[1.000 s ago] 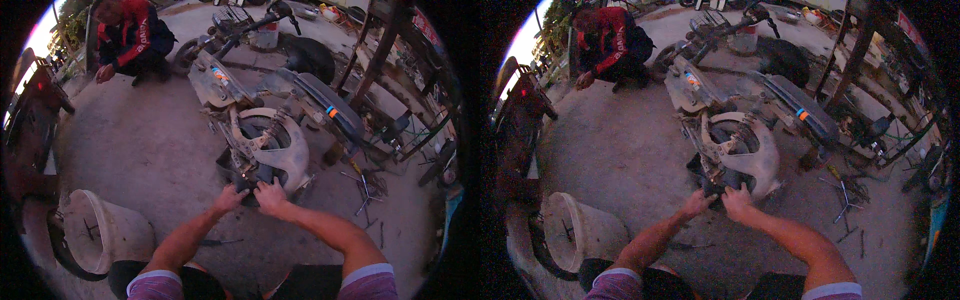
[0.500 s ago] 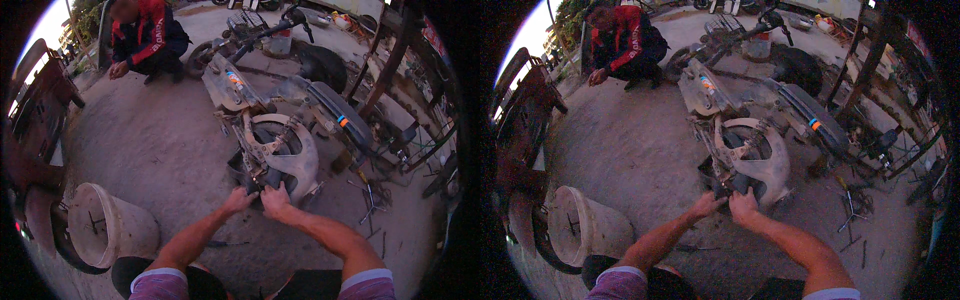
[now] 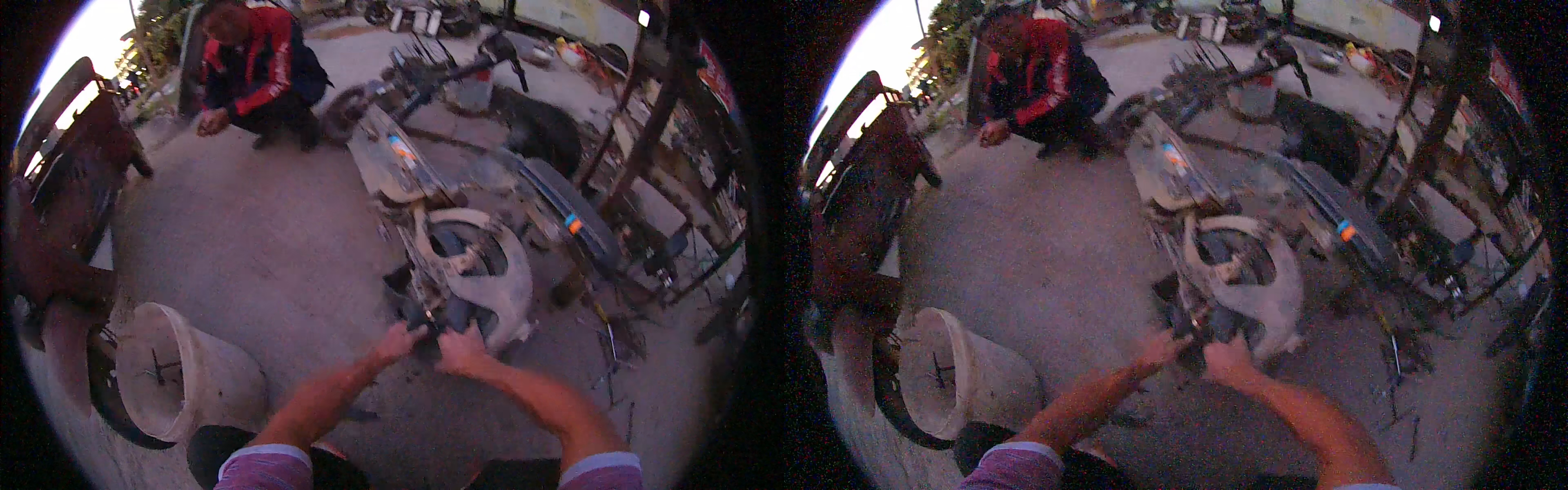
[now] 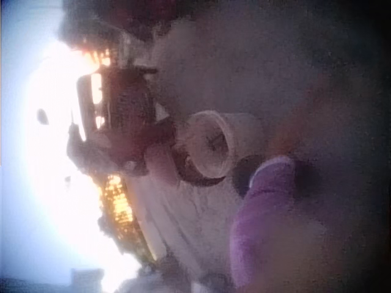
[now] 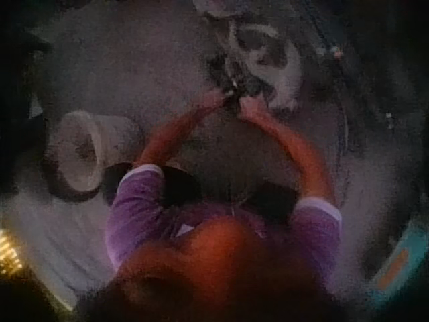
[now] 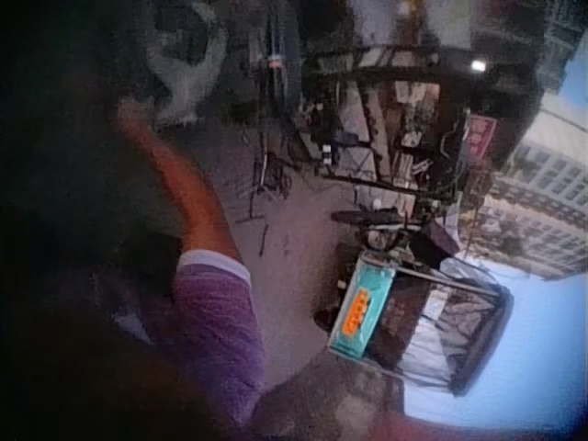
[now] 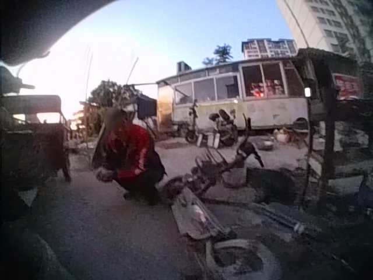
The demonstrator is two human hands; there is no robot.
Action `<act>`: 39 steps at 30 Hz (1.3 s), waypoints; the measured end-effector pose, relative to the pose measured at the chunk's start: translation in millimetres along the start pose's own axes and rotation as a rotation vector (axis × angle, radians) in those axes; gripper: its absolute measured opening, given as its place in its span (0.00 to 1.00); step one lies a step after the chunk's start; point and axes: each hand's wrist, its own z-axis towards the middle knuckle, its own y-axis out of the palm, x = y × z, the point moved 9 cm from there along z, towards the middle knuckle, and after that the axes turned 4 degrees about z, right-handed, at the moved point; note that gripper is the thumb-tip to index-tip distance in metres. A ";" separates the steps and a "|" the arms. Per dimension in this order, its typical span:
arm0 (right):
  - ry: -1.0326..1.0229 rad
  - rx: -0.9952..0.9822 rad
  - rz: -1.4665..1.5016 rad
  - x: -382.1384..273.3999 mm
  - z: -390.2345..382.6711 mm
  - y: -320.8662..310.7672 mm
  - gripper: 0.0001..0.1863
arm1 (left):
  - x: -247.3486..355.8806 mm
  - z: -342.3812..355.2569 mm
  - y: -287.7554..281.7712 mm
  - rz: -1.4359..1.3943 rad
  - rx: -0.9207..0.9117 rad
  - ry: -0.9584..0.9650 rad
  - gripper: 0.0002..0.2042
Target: The person removes a motorcycle tire from the rim, uses a screwdriver to pry the tire bead, and then uses an air hose to inflate the tire. The person works on the tire while squatting on the ground.
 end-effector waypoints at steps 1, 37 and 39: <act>0.012 0.022 0.018 1.6 -0.5 -4.0 0.34 | -3.6 1.8 -2.2 0.038 0.022 -0.007 0.21; -0.033 0.033 0.091 -1.9 -9.2 -9.5 0.33 | 19.5 -6.7 6.8 0.111 0.006 -0.086 0.18; -0.031 0.033 0.077 -0.4 -10.1 -7.3 0.32 | 24.1 -5.8 9.9 0.012 0.014 -0.005 0.18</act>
